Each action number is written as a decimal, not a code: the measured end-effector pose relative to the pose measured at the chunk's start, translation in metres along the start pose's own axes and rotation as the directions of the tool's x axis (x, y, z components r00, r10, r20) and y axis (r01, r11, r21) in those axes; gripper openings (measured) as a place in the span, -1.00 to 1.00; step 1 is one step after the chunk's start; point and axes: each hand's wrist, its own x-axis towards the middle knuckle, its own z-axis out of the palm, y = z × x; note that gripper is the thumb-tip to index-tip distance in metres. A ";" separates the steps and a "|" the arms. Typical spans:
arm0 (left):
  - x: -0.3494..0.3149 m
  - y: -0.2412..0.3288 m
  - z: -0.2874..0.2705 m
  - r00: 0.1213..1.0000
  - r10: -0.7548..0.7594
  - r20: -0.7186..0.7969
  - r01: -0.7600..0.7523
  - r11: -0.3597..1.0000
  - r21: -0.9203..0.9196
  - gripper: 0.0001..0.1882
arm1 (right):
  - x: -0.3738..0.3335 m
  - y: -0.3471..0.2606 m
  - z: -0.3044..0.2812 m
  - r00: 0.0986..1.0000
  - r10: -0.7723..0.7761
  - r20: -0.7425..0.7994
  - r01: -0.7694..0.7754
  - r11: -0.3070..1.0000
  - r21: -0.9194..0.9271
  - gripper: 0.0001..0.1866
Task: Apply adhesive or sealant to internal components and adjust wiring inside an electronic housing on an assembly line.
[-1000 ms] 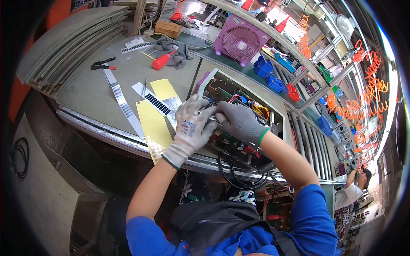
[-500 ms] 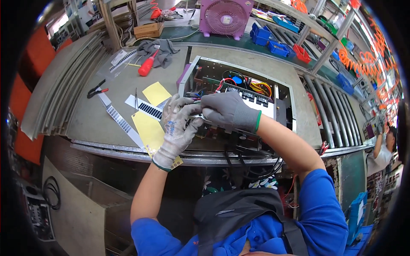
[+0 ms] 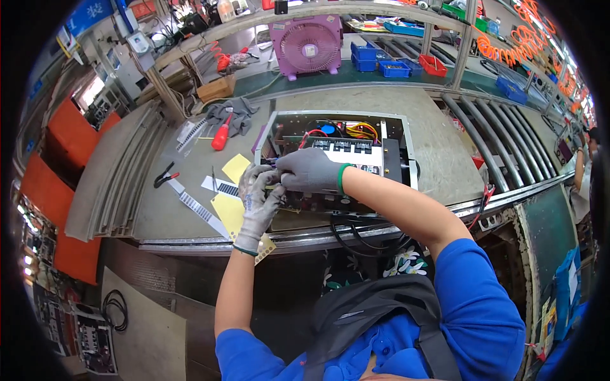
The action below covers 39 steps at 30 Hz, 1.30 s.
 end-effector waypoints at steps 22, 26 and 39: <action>-0.011 -0.011 -0.008 0.999 -0.019 -0.041 0.017 0.999 -0.035 -0.62 | 0.002 -0.017 -0.004 0.999 0.021 0.038 -0.021 1.000 0.005 -0.63; 0.000 0.002 0.001 0.999 0.012 -0.030 -0.013 1.000 -0.021 -0.56 | 0.000 -0.023 -0.014 0.989 0.127 0.079 -0.106 0.967 -0.231 -0.65; 0.001 -0.013 0.005 0.997 -0.033 -0.074 0.010 0.957 -0.291 -0.50 | 0.005 0.009 -0.003 0.991 0.066 -0.115 0.000 0.868 0.496 -0.76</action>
